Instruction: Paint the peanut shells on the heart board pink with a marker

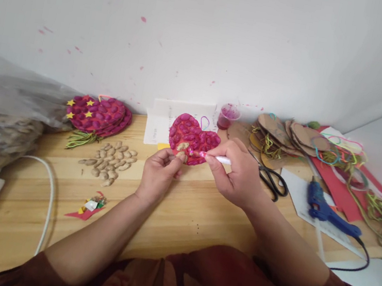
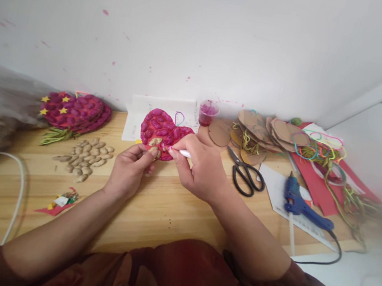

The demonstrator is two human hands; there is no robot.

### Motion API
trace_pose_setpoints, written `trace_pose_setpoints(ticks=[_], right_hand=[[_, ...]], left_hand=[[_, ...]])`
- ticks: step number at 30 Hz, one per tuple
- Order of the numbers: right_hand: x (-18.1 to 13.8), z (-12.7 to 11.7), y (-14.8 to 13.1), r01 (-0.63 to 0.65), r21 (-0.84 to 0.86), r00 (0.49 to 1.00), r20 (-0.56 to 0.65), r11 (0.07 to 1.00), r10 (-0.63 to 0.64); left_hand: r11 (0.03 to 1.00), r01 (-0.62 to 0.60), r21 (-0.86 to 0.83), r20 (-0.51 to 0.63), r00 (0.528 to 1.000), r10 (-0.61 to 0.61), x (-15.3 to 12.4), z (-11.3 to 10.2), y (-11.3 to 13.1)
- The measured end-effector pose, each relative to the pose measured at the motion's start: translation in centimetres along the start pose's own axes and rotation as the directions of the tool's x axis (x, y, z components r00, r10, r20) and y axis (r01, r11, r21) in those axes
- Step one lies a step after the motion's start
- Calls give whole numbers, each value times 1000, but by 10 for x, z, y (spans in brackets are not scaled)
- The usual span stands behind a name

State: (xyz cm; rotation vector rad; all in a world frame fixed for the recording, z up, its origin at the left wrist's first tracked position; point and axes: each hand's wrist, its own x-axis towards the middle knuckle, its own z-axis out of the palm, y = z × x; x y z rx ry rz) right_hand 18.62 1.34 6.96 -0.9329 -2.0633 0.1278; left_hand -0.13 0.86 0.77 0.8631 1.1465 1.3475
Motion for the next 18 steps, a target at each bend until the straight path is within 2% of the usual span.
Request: trace_pose_setpoints(ticks=[5, 10, 18], right_hand=[[0, 0, 0, 44, -21, 999, -21, 999, -44], [2, -1, -2, 61, -36, 997, 52, 997, -59], [2, -2, -1, 86, -53, 995, 64, 995, -82]], left_hand=[[1000, -14, 4, -3, 1000, 14, 1, 0, -1], [1000, -22, 18, -9, 1000, 22, 0, -1, 0], [998, -54, 44, -13, 998, 55, -1, 0, 2]])
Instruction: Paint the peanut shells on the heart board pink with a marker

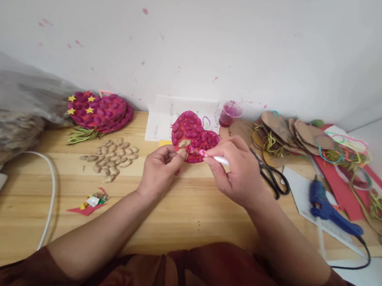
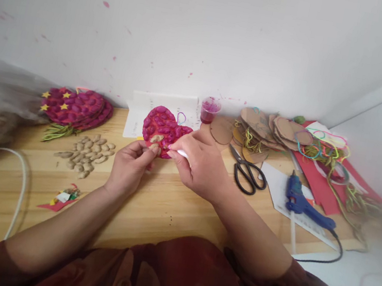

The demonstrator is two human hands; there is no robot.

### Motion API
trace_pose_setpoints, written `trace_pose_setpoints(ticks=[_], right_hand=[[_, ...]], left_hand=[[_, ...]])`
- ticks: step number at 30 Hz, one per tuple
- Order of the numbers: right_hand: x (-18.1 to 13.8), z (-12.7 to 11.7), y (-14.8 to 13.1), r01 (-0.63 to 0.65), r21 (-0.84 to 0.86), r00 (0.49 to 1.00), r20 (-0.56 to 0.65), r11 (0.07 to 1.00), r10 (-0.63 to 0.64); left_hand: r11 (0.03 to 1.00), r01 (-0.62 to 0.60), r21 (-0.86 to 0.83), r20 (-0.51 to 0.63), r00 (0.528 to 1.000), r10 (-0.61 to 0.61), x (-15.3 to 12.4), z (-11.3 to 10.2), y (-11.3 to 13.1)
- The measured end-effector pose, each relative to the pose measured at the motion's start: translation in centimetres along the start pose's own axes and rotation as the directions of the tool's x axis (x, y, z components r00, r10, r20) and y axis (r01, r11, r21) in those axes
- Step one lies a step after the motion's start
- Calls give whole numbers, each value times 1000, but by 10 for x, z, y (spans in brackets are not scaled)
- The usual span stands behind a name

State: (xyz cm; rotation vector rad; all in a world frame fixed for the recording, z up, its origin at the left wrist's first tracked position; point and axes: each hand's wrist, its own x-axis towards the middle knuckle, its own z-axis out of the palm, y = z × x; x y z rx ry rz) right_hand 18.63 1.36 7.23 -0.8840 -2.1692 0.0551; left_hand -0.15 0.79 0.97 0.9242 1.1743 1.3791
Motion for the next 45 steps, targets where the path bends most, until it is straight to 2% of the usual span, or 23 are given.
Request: trace_pose_setpoints(ticks=[7, 12, 15, 20, 26, 31, 36, 42, 45], right_hand=[[0, -1, 0, 17, 11, 999, -31, 1000, -16], [1, -2, -1, 14, 8, 1000, 28, 1000, -14], [1, -2, -1, 10, 36, 1000, 17, 999, -11], [0, -1, 3, -39, 48, 999, 6, 998, 39], [-1, 0, 6, -58, 42, 995, -83, 997, 62], [-1, 0, 7, -64, 78, 996, -52, 995, 68], [-1, 0, 8, -111, 85, 986, -115, 990, 121], [0, 2, 7, -107, 100, 989, -92, 989, 116], [0, 0, 9, -155, 108, 979, -113, 982, 167]], left_hand=[[999, -17, 38, -6, 1000, 18, 0, 0, 2], [999, -16, 47, -8, 1000, 17, 0, 0, 2], [999, -22, 46, -7, 1000, 23, 0, 0, 2], [998, -23, 58, -13, 1000, 23, 0, -1, 1], [998, -10, 64, -17, 1000, 11, -1, 0, 3], [998, 0, 58, -21, 1000, 1, -1, 0, 3], [999, 31, 20, -22, 999, -31, 0, 0, 2], [998, 54, -13, -16, 998, -54, -1, 1, 3], [996, 75, -37, -27, 997, -76, 0, 1, 2]])
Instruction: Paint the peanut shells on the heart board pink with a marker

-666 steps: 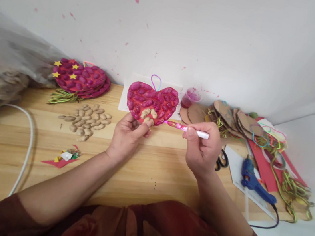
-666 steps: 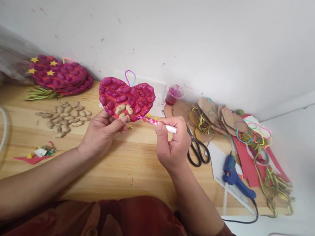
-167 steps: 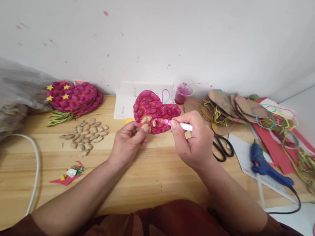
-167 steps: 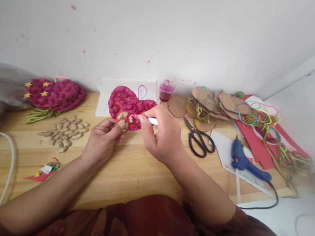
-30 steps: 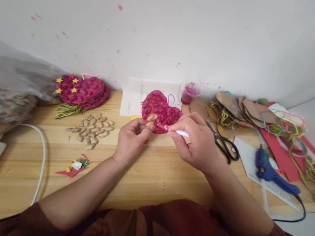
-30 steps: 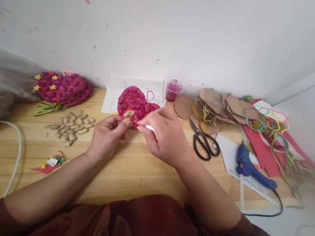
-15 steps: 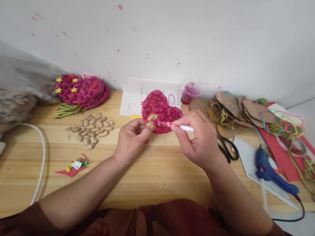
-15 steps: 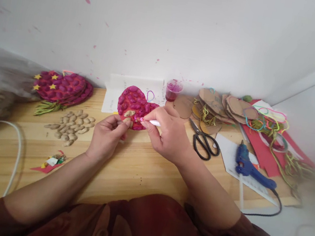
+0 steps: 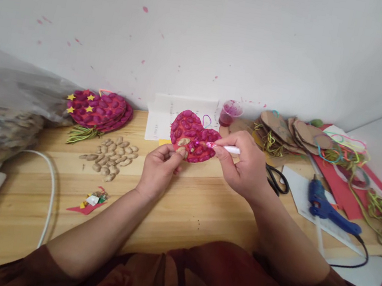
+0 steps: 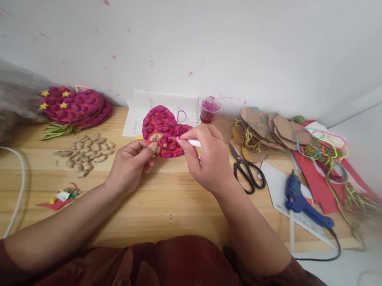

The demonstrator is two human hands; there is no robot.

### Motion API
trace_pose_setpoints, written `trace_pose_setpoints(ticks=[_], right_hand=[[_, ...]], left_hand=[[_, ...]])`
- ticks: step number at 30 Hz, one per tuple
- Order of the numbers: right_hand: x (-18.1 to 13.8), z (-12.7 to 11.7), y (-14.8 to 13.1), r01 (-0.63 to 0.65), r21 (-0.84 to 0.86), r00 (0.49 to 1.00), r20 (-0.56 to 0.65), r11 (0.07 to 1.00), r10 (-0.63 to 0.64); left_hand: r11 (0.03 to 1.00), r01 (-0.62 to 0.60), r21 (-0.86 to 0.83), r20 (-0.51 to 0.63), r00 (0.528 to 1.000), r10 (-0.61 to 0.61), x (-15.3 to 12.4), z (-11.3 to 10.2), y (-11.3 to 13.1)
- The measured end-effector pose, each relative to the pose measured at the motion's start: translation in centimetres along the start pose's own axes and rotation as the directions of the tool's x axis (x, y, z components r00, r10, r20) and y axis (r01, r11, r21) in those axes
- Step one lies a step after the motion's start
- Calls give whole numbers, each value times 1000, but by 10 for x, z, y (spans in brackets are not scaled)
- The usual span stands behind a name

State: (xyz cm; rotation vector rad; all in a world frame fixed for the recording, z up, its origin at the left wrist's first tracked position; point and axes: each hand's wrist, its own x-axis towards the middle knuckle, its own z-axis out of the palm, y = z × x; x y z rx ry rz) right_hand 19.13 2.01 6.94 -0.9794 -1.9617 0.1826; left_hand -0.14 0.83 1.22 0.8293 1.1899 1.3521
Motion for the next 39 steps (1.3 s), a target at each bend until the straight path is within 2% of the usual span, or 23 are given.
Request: trace_pose_setpoints(ticks=[6, 10, 14, 18, 22, 27, 33, 39], right_hand=[[1, -4, 0, -140, 76, 989, 53, 987, 136], [1, -4, 1, -171, 96, 985, 18, 981, 170], [1, -3, 2, -184, 118, 983, 40, 976, 180], [1, -3, 2, -158, 93, 987, 14, 983, 157], [1, -3, 1, -103, 107, 992, 79, 989, 95], [0, -4, 2, -56, 71, 998, 30, 996, 54], [0, -4, 3, 53, 57, 994, 91, 997, -58], [0, -4, 4, 71, 62, 994, 78, 996, -76]], left_hand=[[996, 41, -80, 25, 999, -39, 0, 1, 1], [994, 54, -97, 27, 998, -52, -1, 1, 3], [993, 67, -94, 23, 998, -65, 0, 1, 4], [994, 59, -94, 25, 998, -57, 0, 1, 3], [994, 70, -88, 20, 997, -69, 0, 2, 3], [992, 79, -102, 20, 997, -77, 0, 1, 5], [992, 80, -99, 12, 997, -79, -1, 2, 6], [990, 82, -115, 16, 997, -80, 0, 1, 5]])
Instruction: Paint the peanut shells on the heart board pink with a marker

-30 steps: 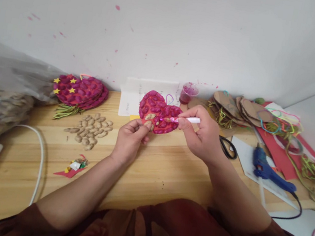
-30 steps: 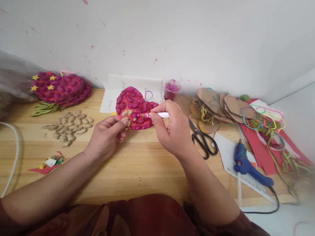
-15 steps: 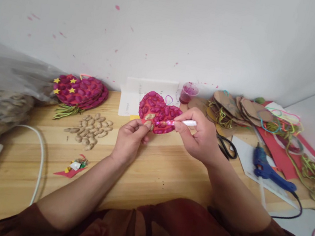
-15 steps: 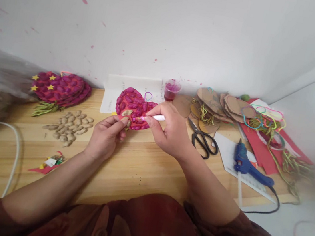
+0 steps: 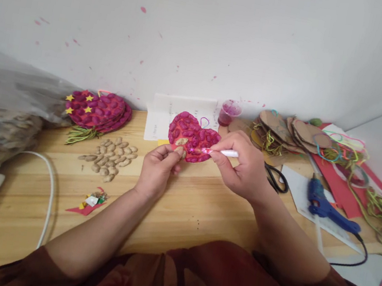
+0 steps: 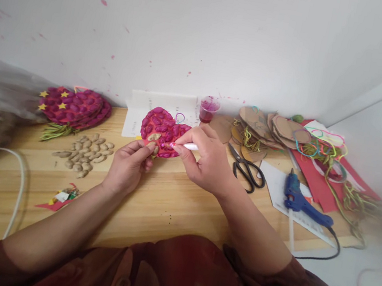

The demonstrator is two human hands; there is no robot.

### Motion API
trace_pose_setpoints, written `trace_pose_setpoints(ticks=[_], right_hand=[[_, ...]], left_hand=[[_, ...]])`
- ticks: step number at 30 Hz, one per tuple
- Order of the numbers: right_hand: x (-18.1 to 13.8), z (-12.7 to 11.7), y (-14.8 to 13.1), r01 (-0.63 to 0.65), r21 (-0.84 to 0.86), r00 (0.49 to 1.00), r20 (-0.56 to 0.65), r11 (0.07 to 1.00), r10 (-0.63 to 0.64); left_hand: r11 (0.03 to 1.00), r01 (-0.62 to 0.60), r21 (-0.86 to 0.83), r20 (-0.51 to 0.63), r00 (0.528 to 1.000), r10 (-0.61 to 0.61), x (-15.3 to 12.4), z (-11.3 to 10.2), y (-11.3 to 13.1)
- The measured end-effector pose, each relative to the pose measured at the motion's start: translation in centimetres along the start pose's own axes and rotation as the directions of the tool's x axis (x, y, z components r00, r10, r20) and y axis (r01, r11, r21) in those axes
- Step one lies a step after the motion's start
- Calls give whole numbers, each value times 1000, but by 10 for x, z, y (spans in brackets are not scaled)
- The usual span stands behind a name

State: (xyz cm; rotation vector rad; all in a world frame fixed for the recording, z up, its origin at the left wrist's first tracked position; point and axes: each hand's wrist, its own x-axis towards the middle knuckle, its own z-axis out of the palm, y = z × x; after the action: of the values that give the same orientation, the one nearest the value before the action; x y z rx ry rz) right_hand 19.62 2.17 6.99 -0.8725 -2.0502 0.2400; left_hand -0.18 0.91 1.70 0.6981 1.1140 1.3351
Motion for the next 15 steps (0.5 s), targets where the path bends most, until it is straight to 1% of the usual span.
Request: trace_pose_setpoints(ticks=[3, 6, 8, 10, 12, 15], right_hand=[[0, 0, 2, -15, 13, 1000, 21, 1000, 14], [1, -2, 4, -43, 20, 999, -15, 999, 44], [1, -3, 4, -51, 56, 998, -19, 997, 52], [1, -4, 4, -47, 87, 999, 15, 995, 45], [2, -4, 4, -37, 83, 999, 37, 996, 34], [2, -3, 5, -31, 46, 999, -8, 998, 32]], left_hand=[[1000, 6, -8, 1, 1000, -6, 0, -1, 0], [1000, 13, -20, -2, 1000, -13, 0, -1, 0], [1000, 14, -25, 1, 1000, -14, 0, -1, 1], [1000, 11, -25, 6, 1000, -11, 1, -1, 1], [1000, 9, -26, 9, 1000, -9, 1, -2, 0], [1000, 10, -29, 11, 1000, -9, 1, -3, 0]])
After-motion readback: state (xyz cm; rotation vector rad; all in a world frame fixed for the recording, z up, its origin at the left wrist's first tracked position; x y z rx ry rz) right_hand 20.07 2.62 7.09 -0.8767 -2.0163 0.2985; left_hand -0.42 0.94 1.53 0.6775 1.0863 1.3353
